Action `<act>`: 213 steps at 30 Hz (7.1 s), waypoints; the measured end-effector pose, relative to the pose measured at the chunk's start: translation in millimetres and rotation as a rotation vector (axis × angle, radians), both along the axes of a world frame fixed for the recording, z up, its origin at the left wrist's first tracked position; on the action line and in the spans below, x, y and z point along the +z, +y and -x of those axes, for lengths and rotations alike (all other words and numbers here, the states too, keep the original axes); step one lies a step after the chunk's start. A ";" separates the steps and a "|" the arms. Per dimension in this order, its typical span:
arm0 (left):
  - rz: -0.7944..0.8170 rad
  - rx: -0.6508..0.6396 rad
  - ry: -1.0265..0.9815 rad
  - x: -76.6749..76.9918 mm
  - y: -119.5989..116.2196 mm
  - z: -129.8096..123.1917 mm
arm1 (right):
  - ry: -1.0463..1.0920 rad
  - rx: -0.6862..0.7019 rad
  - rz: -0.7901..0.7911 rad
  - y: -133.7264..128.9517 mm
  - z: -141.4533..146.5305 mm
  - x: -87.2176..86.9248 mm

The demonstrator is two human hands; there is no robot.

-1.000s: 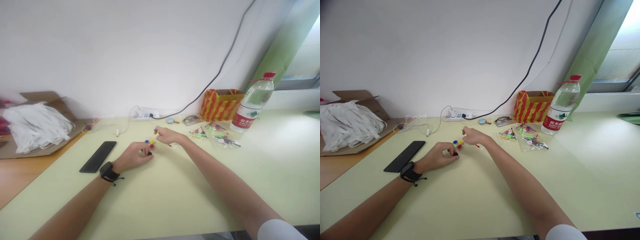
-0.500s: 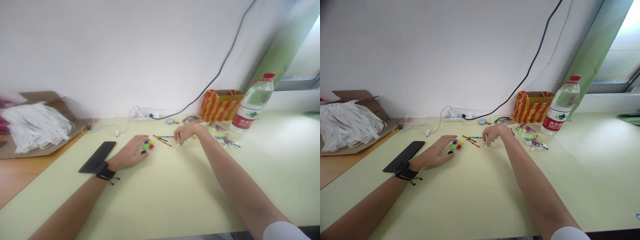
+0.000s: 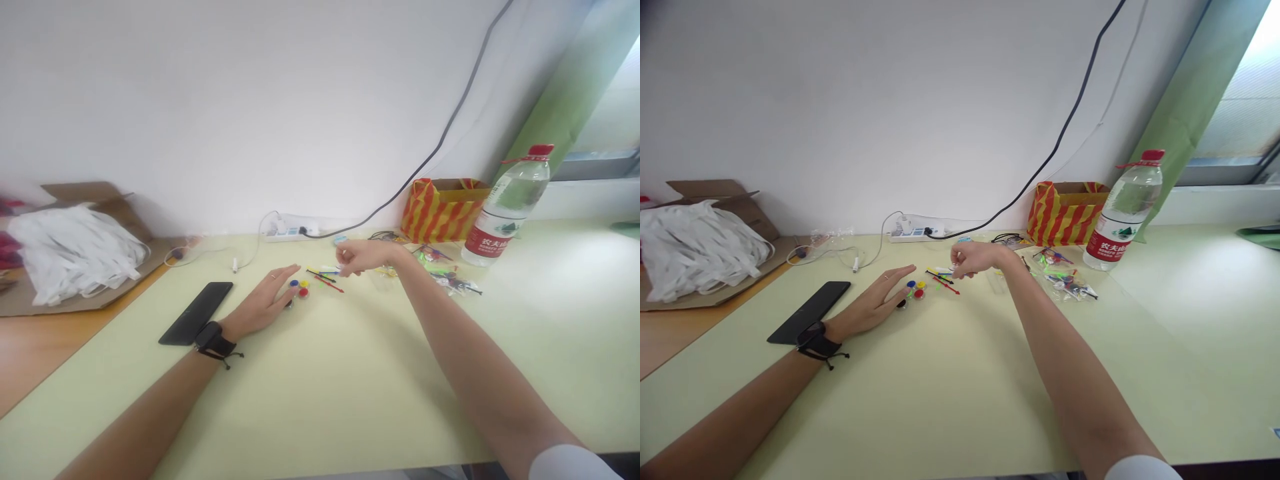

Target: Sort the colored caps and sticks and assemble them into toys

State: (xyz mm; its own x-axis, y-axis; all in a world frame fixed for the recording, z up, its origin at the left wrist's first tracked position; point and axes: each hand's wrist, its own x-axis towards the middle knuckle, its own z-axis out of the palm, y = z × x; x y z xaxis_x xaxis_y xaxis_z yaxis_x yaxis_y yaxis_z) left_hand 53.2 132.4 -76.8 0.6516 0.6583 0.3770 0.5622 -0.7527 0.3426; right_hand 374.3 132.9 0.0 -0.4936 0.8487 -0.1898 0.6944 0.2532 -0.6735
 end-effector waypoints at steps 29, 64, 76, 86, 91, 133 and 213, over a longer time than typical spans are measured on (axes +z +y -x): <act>-0.080 0.009 -0.361 3.9 -16.4 -22.8 | 0.333 0.095 0.030 -7.0 84.0 -32.7; 0.021 -0.130 0.139 -4.1 -6.6 -6.8 | -0.247 -0.306 -0.373 27.3 53.8 -85.4; 0.127 -0.052 0.204 -22.0 0.9 -3.8 | -0.135 -0.242 -0.389 31.8 62.1 -82.3; 0.150 -0.042 0.222 -20.6 -0.8 -4.8 | -0.180 -0.178 -0.338 5.1 85.0 -72.3; 0.164 -0.012 0.227 -21.9 0.0 -5.5 | -0.176 -0.191 -0.275 8.2 90.1 -71.9; -0.075 -0.181 0.101 -6.3 -17.7 -32.5 | -0.036 -0.030 -0.353 30.1 62.0 -80.7; -0.232 -0.229 0.155 -3.5 -33.7 -39.7 | 0.006 -0.241 -0.434 64.4 -18.8 -105.0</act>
